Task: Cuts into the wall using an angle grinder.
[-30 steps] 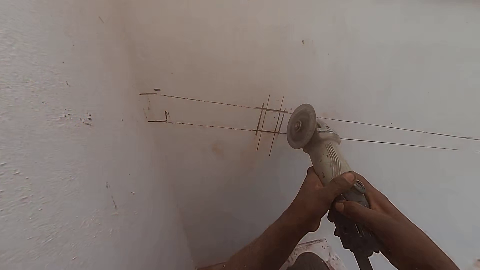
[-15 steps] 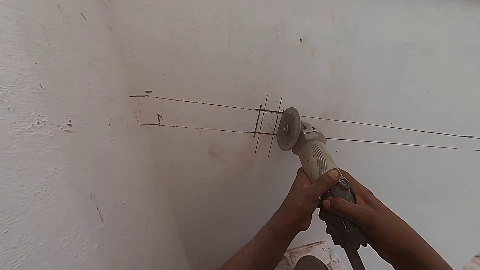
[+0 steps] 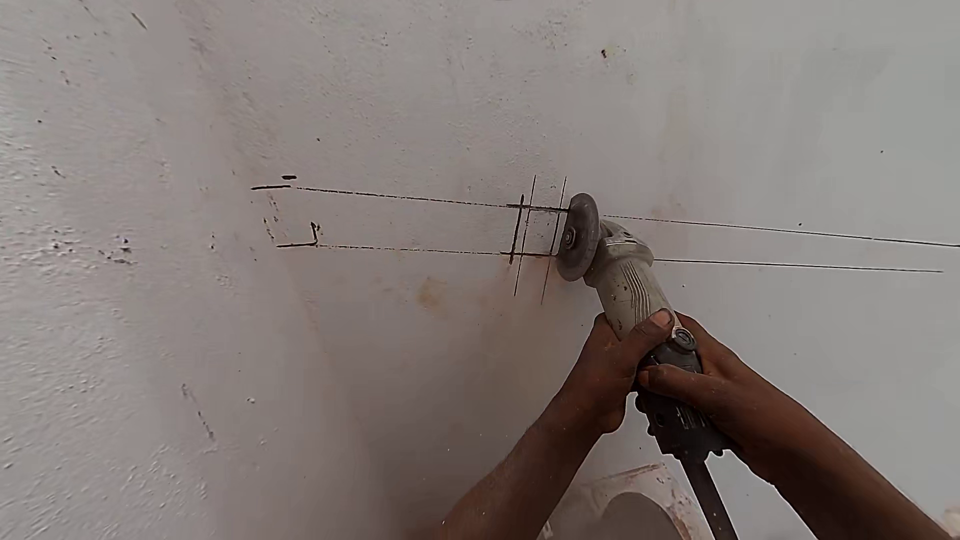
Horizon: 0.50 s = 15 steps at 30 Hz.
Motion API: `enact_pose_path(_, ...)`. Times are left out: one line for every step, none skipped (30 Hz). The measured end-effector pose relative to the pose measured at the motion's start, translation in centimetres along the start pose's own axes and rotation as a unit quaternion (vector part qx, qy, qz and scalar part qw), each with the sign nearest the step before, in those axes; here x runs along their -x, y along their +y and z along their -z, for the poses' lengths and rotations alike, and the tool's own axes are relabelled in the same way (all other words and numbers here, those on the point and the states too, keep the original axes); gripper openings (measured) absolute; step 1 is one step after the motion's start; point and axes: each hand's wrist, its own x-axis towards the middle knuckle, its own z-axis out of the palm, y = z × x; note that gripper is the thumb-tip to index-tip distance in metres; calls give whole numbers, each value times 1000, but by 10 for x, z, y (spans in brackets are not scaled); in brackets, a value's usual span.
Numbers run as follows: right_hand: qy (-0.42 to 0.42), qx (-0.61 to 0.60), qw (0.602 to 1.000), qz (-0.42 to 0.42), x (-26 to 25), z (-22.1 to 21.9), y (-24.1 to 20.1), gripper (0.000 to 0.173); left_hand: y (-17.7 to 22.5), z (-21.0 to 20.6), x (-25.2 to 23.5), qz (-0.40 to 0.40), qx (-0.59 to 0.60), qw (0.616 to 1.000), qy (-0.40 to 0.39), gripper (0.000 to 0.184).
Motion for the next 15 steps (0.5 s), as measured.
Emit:
enact_pose_path(-3,1,1000,-1,1,1,0,75,0,-1,1,-1,-3,1000,5,39)
enact_pose_path(-9,0,1000,1,3,2,0,74,-1,-3,4,-1,-7,1000,7,39)
enact_pose_path(-11,0,1000,4,7,3,0,73,-1,-5,7,2,-8,1000,6,41)
enact_pose_path(-9,-1,1000,9,12,5,2,73,-3,-7,11,3,-7,1000,2,43)
enact_pose_path(-5,-1,1000,16,19,7,5,75,-5,-10,15,2,-6,1000,-7,45)
enact_pose_path(-2,0,1000,26,26,10,11,78,-7,-14,21,2,-6,1000,-21,49)
enact_pose_path(3,2,999,36,35,13,17,80,-10,-18,26,0,-8,999,-32,53)
enact_pose_path(7,7,999,44,43,16,21,82,-14,-23,32,-1,-10,999,-42,57)
enact_pose_path(11,11,999,51,52,20,25,84,-17,-28,36,0,-11,999,-50,60)
enact_pose_path(15,14,998,57,59,24,28,85,-20,-32,39,0,-13,998,-60,64)
enact_pose_path(17,24,998,62,66,27,29,85,-23,-35,42,4,-13,998,-68,67)
enact_pose_path(19,37,997,67,73,30,30,86,-26,-39,44,10,-6,997,-73,69)
enact_pose_path(23,56,995,74,77,33,32,86,-28,-41,45,14,5,997,-75,70)
enact_pose_path(28,80,993,81,81,35,32,88,-31,-43,46,20,17,997,-75,69)
enact_pose_path(33,102,991,84,84,36,33,90,-34,-44,46,26,27,996,-75,69)
